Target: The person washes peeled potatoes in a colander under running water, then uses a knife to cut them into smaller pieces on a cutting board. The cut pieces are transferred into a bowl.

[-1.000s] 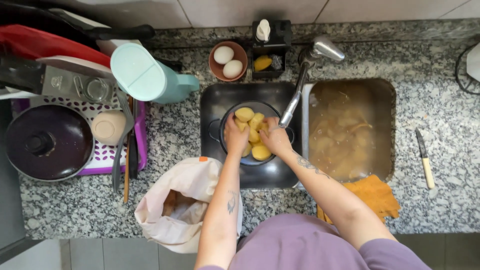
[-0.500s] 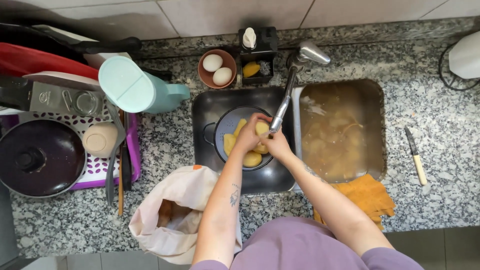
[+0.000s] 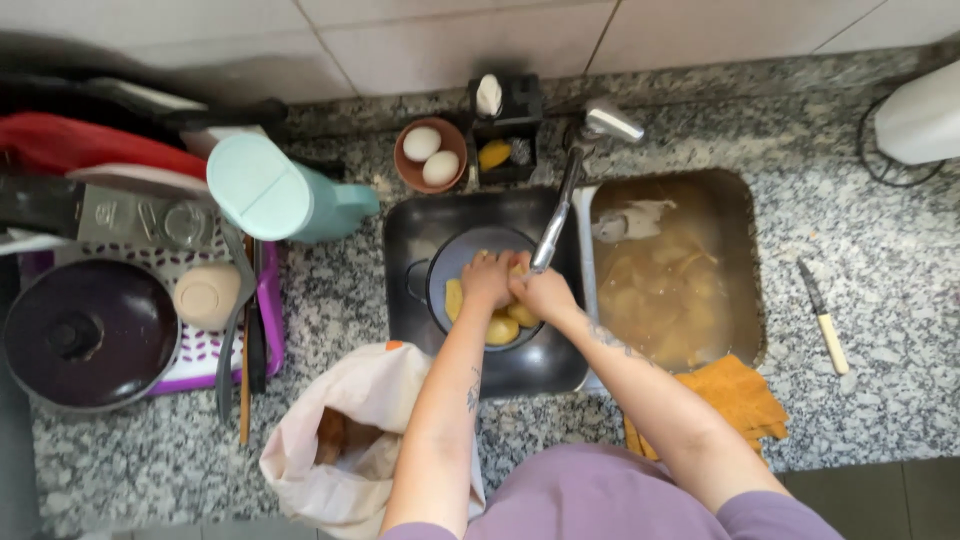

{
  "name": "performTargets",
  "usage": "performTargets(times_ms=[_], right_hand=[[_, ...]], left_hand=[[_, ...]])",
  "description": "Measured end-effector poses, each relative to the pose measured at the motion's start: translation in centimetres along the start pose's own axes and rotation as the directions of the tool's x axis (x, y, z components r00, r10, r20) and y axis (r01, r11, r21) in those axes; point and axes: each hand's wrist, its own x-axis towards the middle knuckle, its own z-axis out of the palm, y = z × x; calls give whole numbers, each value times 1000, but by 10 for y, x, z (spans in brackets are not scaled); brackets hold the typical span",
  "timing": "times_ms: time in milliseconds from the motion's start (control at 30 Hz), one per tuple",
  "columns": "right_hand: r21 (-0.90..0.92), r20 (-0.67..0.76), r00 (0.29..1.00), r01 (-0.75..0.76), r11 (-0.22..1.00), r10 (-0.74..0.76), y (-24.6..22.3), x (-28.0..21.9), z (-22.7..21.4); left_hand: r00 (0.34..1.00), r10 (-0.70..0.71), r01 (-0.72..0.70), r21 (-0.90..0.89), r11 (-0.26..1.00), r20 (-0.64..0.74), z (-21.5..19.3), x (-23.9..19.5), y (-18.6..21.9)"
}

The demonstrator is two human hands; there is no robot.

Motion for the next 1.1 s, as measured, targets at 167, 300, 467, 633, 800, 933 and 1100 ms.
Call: performTargets(times_ms=[167,300,467,633,800,933,1100], right_hand=[[226,25,998,-56,973,51,25,13,21],[223,42,997,-69,972,61,24,7,20],[406,55,971,-235,883,233,21,8,27],[832,-8,917,-215,511,399,32,22,43],[715,-111,942,-146,684,317,27,33,55],[586,-159,973,-44,809,168,9,25,32],[403,-177,984,80,912,-8,55,55,75]], left_hand=[[998,-29,28,11,1000,63,-27,-3,15],[999,33,-35,127,991,19,-23,-5,16],[996,87,-87,9,996,14,-31,-19,10],[996,-33,-12,-480,877,-86,-55,-47,20],[939,-289,-65,-919,388,-188,-17,-37,15],[916,-348,-28,-896,444,-201,-36,-62,6],[885,-434,145,-787,600,-168,-73,-104,0]])
